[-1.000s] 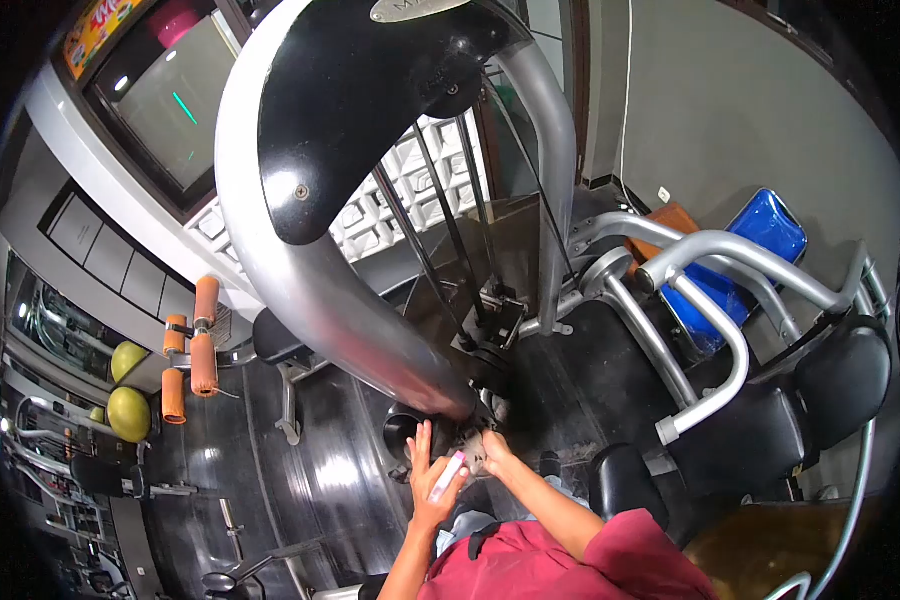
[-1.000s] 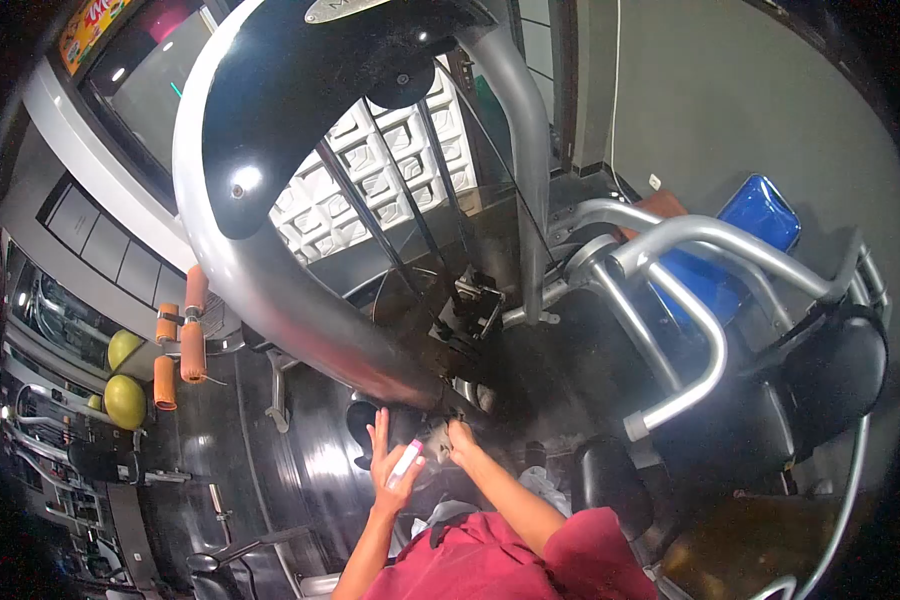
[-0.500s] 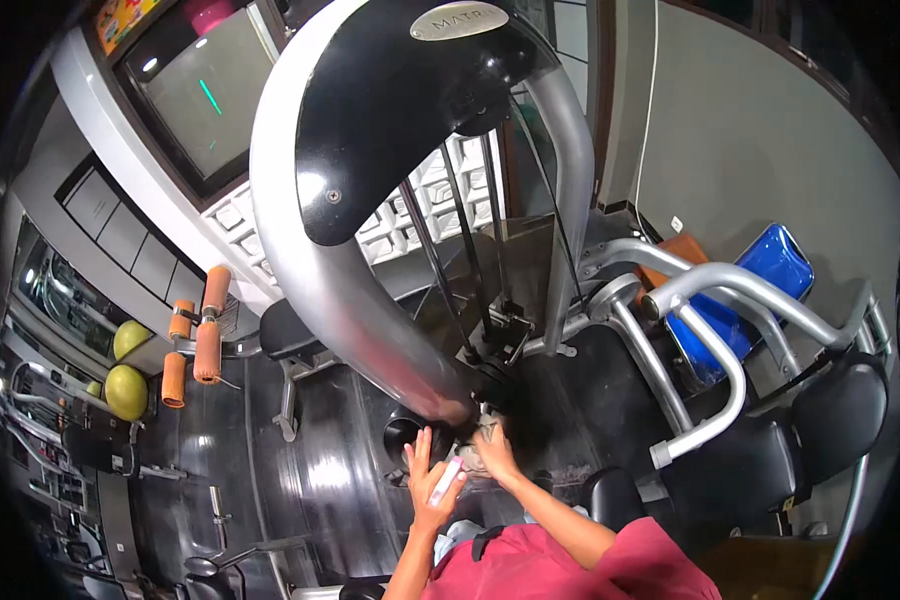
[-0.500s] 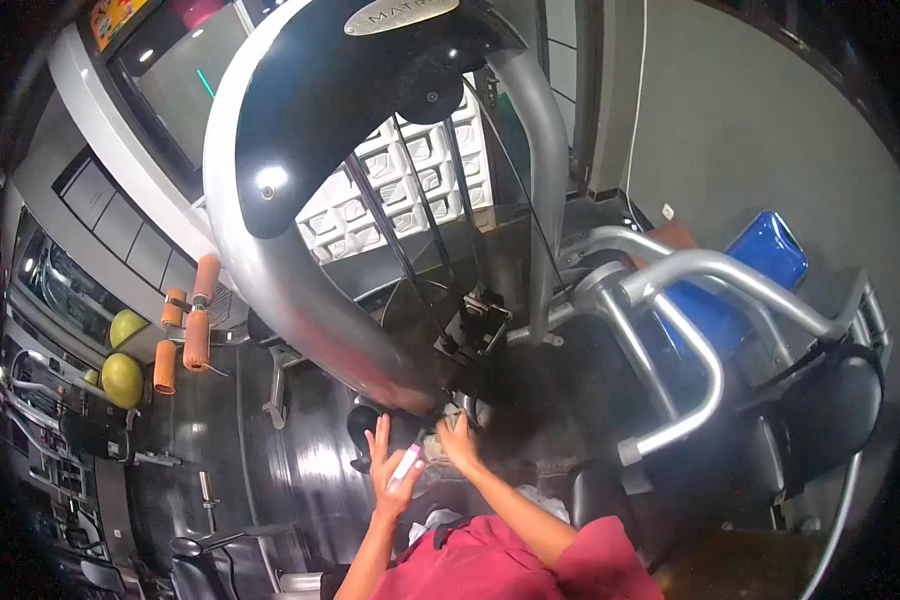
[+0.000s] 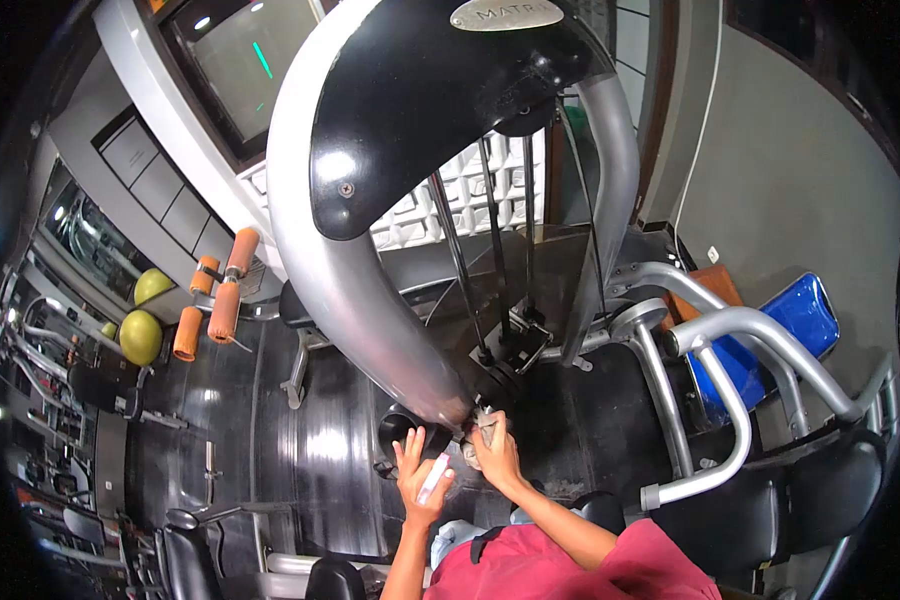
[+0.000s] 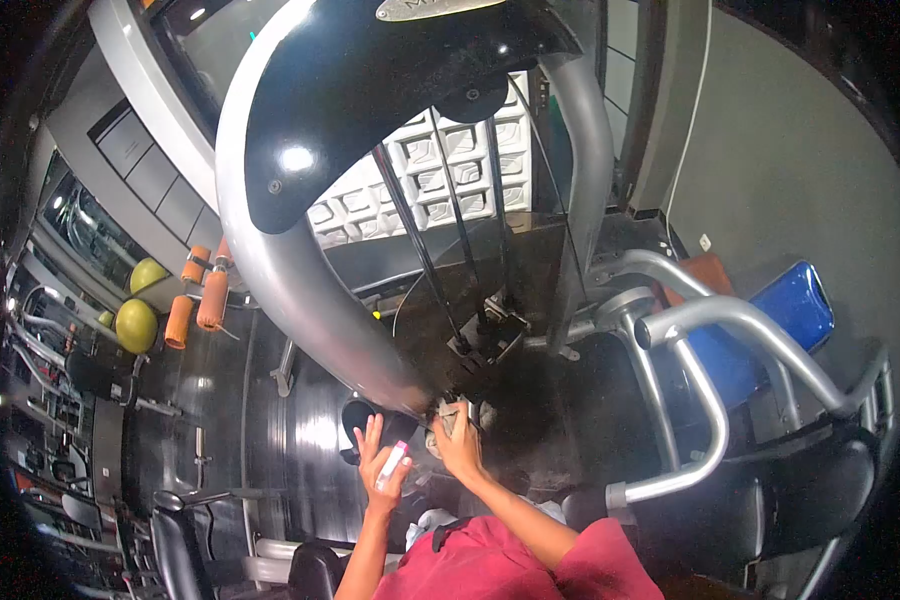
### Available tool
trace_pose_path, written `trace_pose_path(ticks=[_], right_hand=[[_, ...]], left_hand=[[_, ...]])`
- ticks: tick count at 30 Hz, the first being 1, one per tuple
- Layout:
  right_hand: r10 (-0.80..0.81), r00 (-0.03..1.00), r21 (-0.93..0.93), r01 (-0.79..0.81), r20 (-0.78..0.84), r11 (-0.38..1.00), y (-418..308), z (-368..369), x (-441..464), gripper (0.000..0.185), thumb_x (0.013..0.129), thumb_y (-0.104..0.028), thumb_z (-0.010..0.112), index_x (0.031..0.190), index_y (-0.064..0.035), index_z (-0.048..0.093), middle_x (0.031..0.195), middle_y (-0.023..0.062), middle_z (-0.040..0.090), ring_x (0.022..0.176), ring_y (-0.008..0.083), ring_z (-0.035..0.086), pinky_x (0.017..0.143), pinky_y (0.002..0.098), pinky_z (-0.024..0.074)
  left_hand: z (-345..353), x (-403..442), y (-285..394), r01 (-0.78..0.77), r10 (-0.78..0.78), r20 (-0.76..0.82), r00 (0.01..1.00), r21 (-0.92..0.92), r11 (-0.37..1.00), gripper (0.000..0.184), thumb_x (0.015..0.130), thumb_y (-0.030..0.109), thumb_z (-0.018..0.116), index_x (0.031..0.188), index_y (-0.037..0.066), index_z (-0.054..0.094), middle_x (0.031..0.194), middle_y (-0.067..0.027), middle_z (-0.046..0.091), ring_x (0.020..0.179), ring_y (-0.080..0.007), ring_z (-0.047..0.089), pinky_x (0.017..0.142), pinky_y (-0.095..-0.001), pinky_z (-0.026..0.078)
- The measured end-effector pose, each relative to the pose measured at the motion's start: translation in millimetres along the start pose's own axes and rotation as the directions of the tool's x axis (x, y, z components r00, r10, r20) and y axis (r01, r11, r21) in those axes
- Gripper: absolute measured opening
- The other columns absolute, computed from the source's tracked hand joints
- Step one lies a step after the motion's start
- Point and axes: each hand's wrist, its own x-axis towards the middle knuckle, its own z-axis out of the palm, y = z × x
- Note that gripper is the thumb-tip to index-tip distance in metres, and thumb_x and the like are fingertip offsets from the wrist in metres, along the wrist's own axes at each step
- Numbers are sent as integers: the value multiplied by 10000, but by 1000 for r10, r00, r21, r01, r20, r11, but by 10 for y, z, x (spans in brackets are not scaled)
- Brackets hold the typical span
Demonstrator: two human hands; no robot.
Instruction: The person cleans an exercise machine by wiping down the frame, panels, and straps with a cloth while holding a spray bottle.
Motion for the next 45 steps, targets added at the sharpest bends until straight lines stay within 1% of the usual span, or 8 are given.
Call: trace_pose_path(ticks=[13, 25, 29, 31, 35, 37, 41, 45], right_hand=[[40, 997, -207, -25, 72, 978, 513, -40, 434, 393, 899, -239, 596, 1242, -51, 557, 1089, 281, 657, 1051, 465, 611, 893, 499, 486], [-184, 981, 45, 182, 59, 982, 466, -97, 645, 338, 861, -177, 626, 1163, -29, 658, 1176, 183, 673, 1078, 359, 646, 939, 399, 495], [149, 980, -216, -118, 133, 969, 517, -83, 727, 312, 891, -220, 644, 1137, -31, 671, 1181, 169, 677, 1077, 335, 658, 931, 394, 500], [68, 985, 136, -90, 158, 987, 405, -83, 767, 270, 892, -159, 660, 1137, -45, 675, 1118, 167, 696, 1058, 302, 672, 902, 372, 513], [-76, 973, 361, -8, 218, 933, 27, -249, 853, 255, 895, -146, 659, 1125, -36, 675, 1117, 140, 705, 1047, 268, 682, 906, 343, 513], [-264, 951, 326, 201, 161, 924, -55, -284, 847, 270, 877, -153, 671, 1115, -25, 674, 1097, 142, 708, 1022, 272, 687, 903, 349, 513], [-261, 960, 303, 219, 104, 927, 287, -179, 739, 306, 849, -166, 682, 1118, -23, 669, 1103, 167, 702, 1032, 309, 681, 906, 369, 515], [11, 987, -91, 4, 162, 996, 576, -128, 687, 332, 839, -193, 683, 1126, -30, 656, 1103, 196, 693, 1056, 374, 657, 897, 417, 515]], left_hand=[[64, 1, 85, 57, -54, -94, 994, 31, 998, 264, 813, 265, 687, 829, 1, 689, 1450, -231, 494, 1411, -403, 385, 1191, -534, 140], [24, 13, 108, 138, -139, -55, 989, -10, 990, 312, 818, 313, 673, 795, 2, 676, 1465, -255, 463, 1402, -404, 392, 1187, -548, 135], [32, 34, 130, 142, -141, -54, 989, 20, 990, 315, 819, 321, 675, 790, 7, 679, 1474, -242, 458, 1412, -404, 372, 1189, -547, 123], [35, 22, 140, 163, -163, -5, 987, 71, 984, 328, 811, 356, 648, 774, 32, 691, 1530, -239, 383, 1456, -412, 287, 1198, -543, 58], [70, 33, 174, 163, -165, 2, 986, 151, 975, 331, 810, 384, 657, 786, 57, 705, 1551, -199, 360, 1477, -406, 221, 1194, -559, 39], [78, 25, 167, 174, -177, 2, 984, 174, 969, 336, 812, 408, 662, 794, 76, 715, 1557, -174, 347, 1485, -402, 183, 1191, -570, 27], [83, 18, 171, 189, -192, -3, 981, 185, 964, 339, 816, 414, 664, 802, 81, 724, 1556, -179, 345, 1485, -403, 172, 1188, -570, 24], [82, -3, 172, 207, -210, 3, 978, 159, 965, 341, 819, 420, 670, 815, 86, 734, 1552, -182, 350, 1482, -418, 163, 1180, -575, 26]])
